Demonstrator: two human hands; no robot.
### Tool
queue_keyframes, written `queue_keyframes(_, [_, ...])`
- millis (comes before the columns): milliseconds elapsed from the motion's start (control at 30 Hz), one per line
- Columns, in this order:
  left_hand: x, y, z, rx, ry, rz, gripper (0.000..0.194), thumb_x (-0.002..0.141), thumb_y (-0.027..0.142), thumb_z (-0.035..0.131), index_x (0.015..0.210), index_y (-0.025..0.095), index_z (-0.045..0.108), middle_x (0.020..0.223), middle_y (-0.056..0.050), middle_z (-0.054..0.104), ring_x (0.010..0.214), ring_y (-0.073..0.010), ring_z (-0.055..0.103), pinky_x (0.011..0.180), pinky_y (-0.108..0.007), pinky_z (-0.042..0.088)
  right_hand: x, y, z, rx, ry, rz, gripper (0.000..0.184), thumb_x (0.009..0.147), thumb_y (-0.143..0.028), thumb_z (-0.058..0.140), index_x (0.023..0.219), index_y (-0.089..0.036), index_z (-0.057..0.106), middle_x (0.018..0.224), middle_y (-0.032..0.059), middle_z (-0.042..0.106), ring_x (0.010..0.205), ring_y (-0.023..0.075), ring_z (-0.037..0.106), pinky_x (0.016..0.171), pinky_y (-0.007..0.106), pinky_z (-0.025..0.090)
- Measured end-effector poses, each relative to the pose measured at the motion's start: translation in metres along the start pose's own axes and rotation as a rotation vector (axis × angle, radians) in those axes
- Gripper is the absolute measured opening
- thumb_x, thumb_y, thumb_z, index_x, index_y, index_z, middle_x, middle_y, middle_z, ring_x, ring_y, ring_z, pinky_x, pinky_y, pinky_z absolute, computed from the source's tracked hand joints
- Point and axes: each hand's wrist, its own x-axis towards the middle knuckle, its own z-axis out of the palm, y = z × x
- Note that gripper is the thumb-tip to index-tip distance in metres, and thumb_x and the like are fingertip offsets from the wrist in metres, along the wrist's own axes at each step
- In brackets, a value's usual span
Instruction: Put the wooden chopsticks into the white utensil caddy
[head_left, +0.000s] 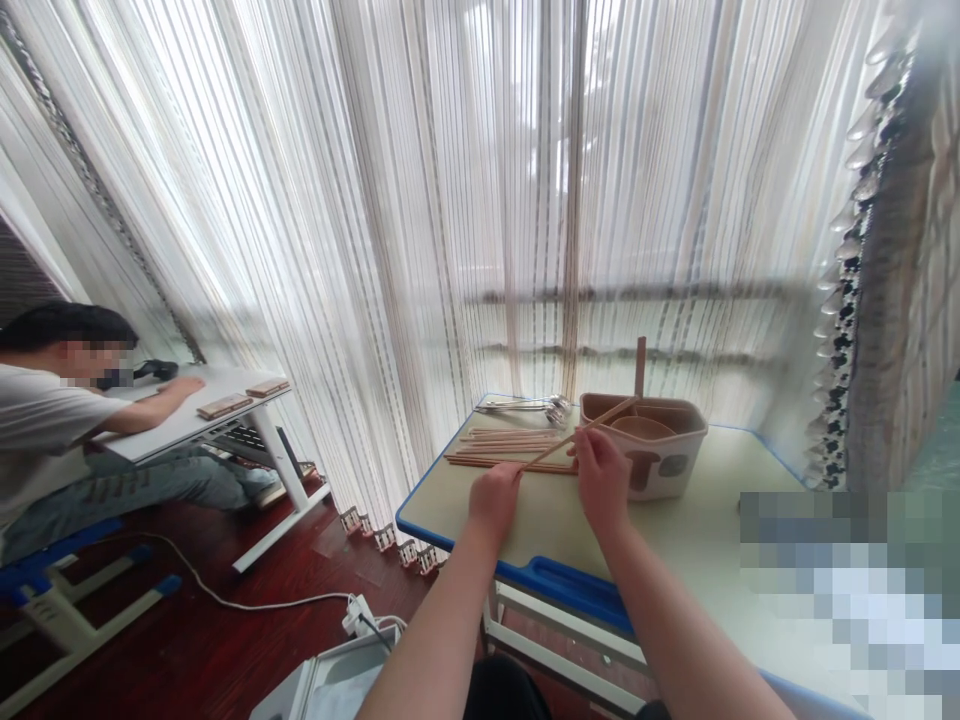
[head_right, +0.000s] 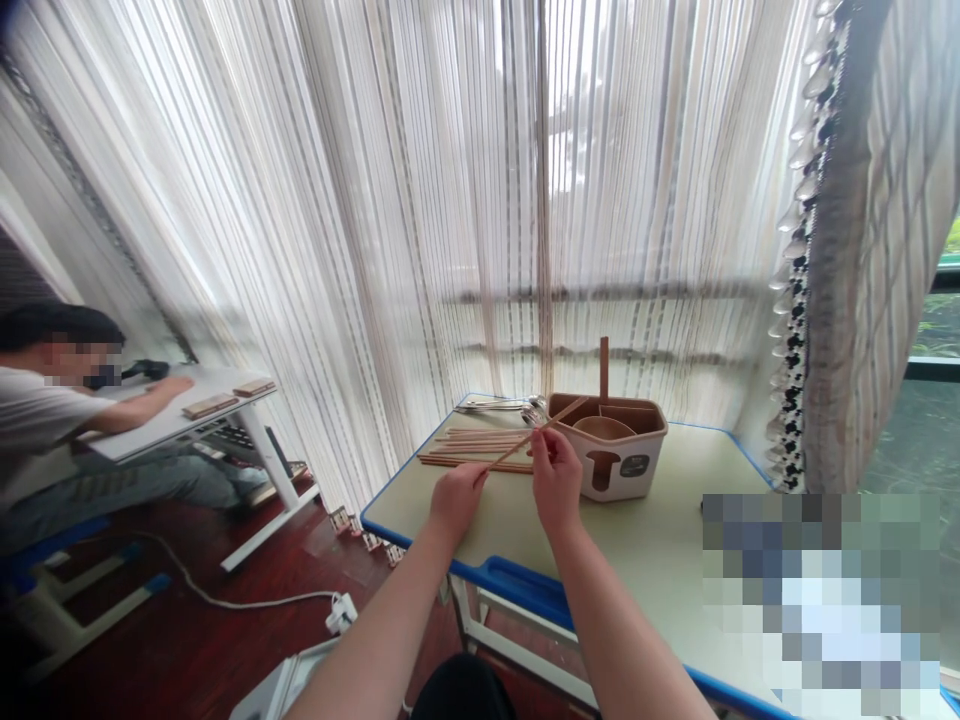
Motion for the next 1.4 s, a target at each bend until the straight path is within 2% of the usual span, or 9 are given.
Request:
queue_keyframes(200, [0.005, 0.0, 0.006, 0.058, -0.042, 0.022, 0.021, 0.086, 0.021, 0.047, 0.095, 0.02, 0.066, 0.091, -0.006, 0.068, 0.084, -0.0172, 0.063, 0.076, -0.028, 0.047, 0.006, 0.012, 0.01, 0.091, -0.122, 0.091, 0.035, 0.079, -0.049, 0.052, 0.089, -0.017, 0.06, 0.074, 0.0051, 0.063, 0.06, 0.0152, 0.055, 0.05, 0.025, 0.043])
queue_keyframes(367, [0.007, -0.003, 0.011, 0.12, -0.03, 0.023, 0.021, 0.087, 0.023, 0.046, 0.094, 0.02, 0.065, 0.089, -0.006, 0.068, 0.082, -0.0185, 0.064, 0.073, -0.028, 0.048, 0.007, 0.017, 0.012, 0.143, -0.163, 0.106, 0.032, 0.081, -0.046, 0.051, 0.091, -0.017, 0.06, 0.078, 0.0048, 0.063, 0.064, 0.0156, 0.056, 0.054, 0.026, 0.045])
queue_keyframes(567, [0.009, -0.005, 0.013, 0.14, 0.09, 0.102, 0.024, 0.09, 0.024, 0.04, 0.098, 0.02, 0.062, 0.094, -0.006, 0.067, 0.082, -0.0168, 0.063, 0.073, -0.026, 0.048, 0.011, -0.001, 0.021, 0.086, -0.132, 0.047, 0.028, 0.083, -0.043, 0.049, 0.085, -0.017, 0.059, 0.078, 0.0052, 0.062, 0.068, 0.0156, 0.057, 0.058, 0.026, 0.047])
queue_keyframes(700, [0.008, -0.004, 0.014, 0.163, 0.146, 0.134, 0.023, 0.09, 0.026, 0.039, 0.097, 0.02, 0.06, 0.092, -0.006, 0.067, 0.082, -0.016, 0.063, 0.073, -0.025, 0.048, 0.028, -0.018, 0.032, 0.009, -0.308, -0.062, 0.024, 0.084, -0.04, 0.05, 0.084, -0.019, 0.061, 0.08, 0.0049, 0.062, 0.068, 0.015, 0.057, 0.059, 0.026, 0.047])
queue_keyframes(833, [0.007, -0.002, 0.013, 0.188, 0.178, 0.091, 0.019, 0.089, 0.024, 0.041, 0.088, 0.019, 0.06, 0.085, -0.006, 0.067, 0.078, -0.0159, 0.063, 0.07, -0.025, 0.048, 0.042, -0.031, 0.041, -0.057, -0.494, -0.221, 0.018, 0.082, -0.035, 0.053, 0.08, -0.02, 0.062, 0.077, 0.004, 0.062, 0.068, 0.015, 0.057, 0.062, 0.027, 0.048])
queue_keyframes(1000, [0.006, -0.001, 0.013, 0.193, 0.173, 0.051, 0.014, 0.087, 0.021, 0.044, 0.083, 0.019, 0.057, 0.077, -0.006, 0.064, 0.073, -0.0159, 0.061, 0.066, -0.024, 0.046, 0.049, -0.036, 0.046, -0.02, -0.647, -0.225, 0.017, 0.081, -0.033, 0.053, 0.081, -0.019, 0.063, 0.078, 0.0043, 0.063, 0.068, 0.015, 0.058, 0.06, 0.026, 0.048])
queue_keyframes(1133, [0.005, 0.001, 0.012, 0.076, 0.18, 0.034, 0.014, 0.086, 0.022, 0.045, 0.083, 0.019, 0.059, 0.077, -0.004, 0.064, 0.068, -0.0132, 0.059, 0.065, -0.023, 0.046, 0.06, -0.033, 0.042, -0.094, -0.736, -0.245, 0.016, 0.082, -0.032, 0.052, 0.081, -0.02, 0.063, 0.078, 0.0037, 0.064, 0.067, 0.015, 0.059, 0.061, 0.027, 0.047])
queue_keyframes(1233, [0.009, 0.014, 0.004, -0.083, 0.234, -0.009, 0.015, 0.084, 0.024, 0.048, 0.076, 0.019, 0.06, 0.069, -0.002, 0.061, 0.063, -0.0113, 0.056, 0.062, -0.022, 0.045, 0.071, -0.038, 0.031, -0.173, -0.789, -0.314, 0.019, 0.084, -0.031, 0.048, 0.081, -0.021, 0.064, 0.076, 0.0034, 0.063, 0.067, 0.0151, 0.058, 0.06, 0.027, 0.046])
queue_keyframes(1400, [0.034, 0.058, -0.012, -0.271, 0.252, 0.035, 0.017, 0.084, 0.028, 0.048, 0.078, 0.019, 0.061, 0.07, -0.002, 0.061, 0.062, -0.0103, 0.054, 0.061, -0.021, 0.044, 0.095, -0.068, -0.005, -0.219, -0.674, -0.385, 0.019, 0.084, -0.03, 0.048, 0.083, -0.022, 0.065, 0.078, 0.0038, 0.064, 0.069, 0.0151, 0.058, 0.06, 0.026, 0.045])
